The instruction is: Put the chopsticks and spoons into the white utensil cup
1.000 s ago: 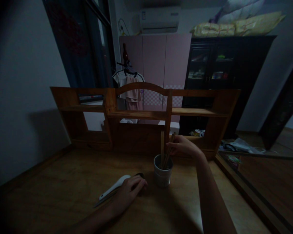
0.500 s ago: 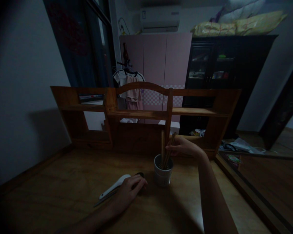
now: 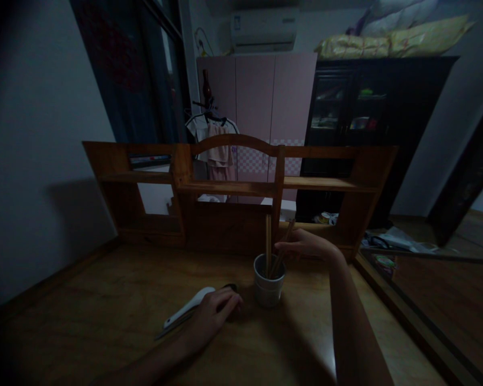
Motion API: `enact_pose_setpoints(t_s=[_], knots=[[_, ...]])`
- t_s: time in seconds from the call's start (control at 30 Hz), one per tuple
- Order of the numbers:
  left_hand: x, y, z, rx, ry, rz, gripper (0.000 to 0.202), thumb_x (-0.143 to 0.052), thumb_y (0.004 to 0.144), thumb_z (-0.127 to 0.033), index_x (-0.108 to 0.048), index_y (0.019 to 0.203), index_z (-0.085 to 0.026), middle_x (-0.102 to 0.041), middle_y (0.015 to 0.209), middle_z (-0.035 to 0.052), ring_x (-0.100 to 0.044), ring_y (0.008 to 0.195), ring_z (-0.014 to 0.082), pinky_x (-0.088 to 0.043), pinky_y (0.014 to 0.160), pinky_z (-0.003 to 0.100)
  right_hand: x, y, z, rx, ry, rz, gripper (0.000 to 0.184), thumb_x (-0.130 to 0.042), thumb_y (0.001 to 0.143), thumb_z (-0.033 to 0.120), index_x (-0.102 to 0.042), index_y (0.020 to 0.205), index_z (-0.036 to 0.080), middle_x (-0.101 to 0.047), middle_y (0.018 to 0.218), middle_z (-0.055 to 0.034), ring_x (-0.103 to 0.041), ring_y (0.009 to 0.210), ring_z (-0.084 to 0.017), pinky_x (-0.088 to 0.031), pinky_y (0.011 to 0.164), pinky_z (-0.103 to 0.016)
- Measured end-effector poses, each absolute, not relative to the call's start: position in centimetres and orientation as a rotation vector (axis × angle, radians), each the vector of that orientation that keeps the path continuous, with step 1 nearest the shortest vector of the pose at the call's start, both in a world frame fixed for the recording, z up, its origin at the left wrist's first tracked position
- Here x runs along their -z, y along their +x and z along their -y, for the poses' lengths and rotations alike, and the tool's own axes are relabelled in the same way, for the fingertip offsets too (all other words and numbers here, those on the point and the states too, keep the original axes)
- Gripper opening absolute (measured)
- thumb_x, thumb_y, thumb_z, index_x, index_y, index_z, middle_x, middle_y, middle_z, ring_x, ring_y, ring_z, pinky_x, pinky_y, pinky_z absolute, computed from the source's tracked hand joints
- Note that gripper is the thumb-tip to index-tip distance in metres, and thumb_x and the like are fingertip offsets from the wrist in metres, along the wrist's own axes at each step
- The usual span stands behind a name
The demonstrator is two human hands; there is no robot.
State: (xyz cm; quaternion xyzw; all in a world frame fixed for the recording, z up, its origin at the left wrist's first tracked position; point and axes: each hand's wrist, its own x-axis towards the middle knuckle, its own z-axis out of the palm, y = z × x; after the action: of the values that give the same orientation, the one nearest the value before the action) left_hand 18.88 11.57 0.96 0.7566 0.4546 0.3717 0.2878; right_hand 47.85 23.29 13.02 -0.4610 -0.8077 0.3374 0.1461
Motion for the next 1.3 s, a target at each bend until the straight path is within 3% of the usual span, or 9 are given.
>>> enact_pose_setpoints(t_s=[0.33,0.5,0.63,0.8,1.13,1.3], knots=[[-0.5,18.8,-11.9,-1.037,2.003,-1.262,0.033,-0.041,0.098,-0.033,-0.067,0.082,-0.021,-0.067,0.085,0.0011,-0.062,0.082,0.0162,-0.042,0.076,0.027,-13.2,49.4,-23.2,-0.928,-1.409,2.283,0.058,-0.055,0.083,0.070,-0.069,0.080,0.014,-0.062,0.068,-0.0041,-0.055,0.058,-0.014,-0.041,0.049,-0.022],[0.3,18.0,-13.0,-1.123,2.175,-1.683,0.018,-0.051,0.092,-0.027,-0.065,0.104,-0.023,-0.066,0.104,0.0035,-0.056,0.101,0.0231,-0.039,0.092,0.037,-14.4,50.6,-24.0,-0.331,-1.515,1.846,0.069,-0.039,0.086,0.076,-0.067,0.076,0.015,-0.059,0.064,-0.0033,-0.053,0.058,-0.016,-0.035,0.050,-0.024],[1.7,17.4,-13.3,-0.948,2.369,-1.881,0.042,-0.064,0.084,-0.032,-0.055,0.123,-0.022,-0.059,0.118,0.0069,-0.050,0.110,0.0278,-0.036,0.098,0.044,-15.7,50.8,-23.3,-0.009,-1.519,1.513,0.073,-0.033,0.088,0.077,-0.071,0.081,0.016,-0.066,0.068,-0.0067,-0.058,0.062,-0.019,-0.035,0.054,-0.026],[3.2,17.2,-13.2,-0.703,2.511,-1.990,0.043,-0.067,0.083,-0.034,-0.055,0.122,-0.018,-0.058,0.120,0.0111,-0.049,0.114,0.0322,-0.034,0.101,0.050,-17.2,49.8,-21.0,0.131,-1.389,1.411,0.069,-0.032,0.091,0.074,-0.073,0.101,0.019,-0.068,0.070,-0.0060,-0.061,0.064,-0.019,-0.035,0.059,-0.026],[3.1,16.8,-13.8,-0.687,2.599,-1.981,0.032,-0.066,0.084,-0.038,-0.059,0.104,-0.015,-0.059,0.107,0.0106,-0.051,0.109,0.0320,-0.032,0.104,0.053,-17.8,49.2,-20.2,0.178,-1.380,1.377,0.064,-0.034,0.094,0.069,-0.074,0.093,0.019,-0.065,0.064,-0.0039,-0.063,0.066,-0.018,-0.035,0.061,-0.025],[3.3,16.8,-13.8,-0.709,2.552,-1.952,0.032,-0.066,0.084,-0.036,-0.059,0.106,-0.013,-0.059,0.107,0.0112,-0.050,0.107,0.0316,-0.032,0.104,0.053,-18.0,49.1,-19.7,0.211,-1.357,1.382,0.060,-0.035,0.096,0.064,-0.075,0.093,0.020,-0.065,0.062,-0.0032,-0.064,0.065,-0.019,-0.035,0.061,-0.026]])
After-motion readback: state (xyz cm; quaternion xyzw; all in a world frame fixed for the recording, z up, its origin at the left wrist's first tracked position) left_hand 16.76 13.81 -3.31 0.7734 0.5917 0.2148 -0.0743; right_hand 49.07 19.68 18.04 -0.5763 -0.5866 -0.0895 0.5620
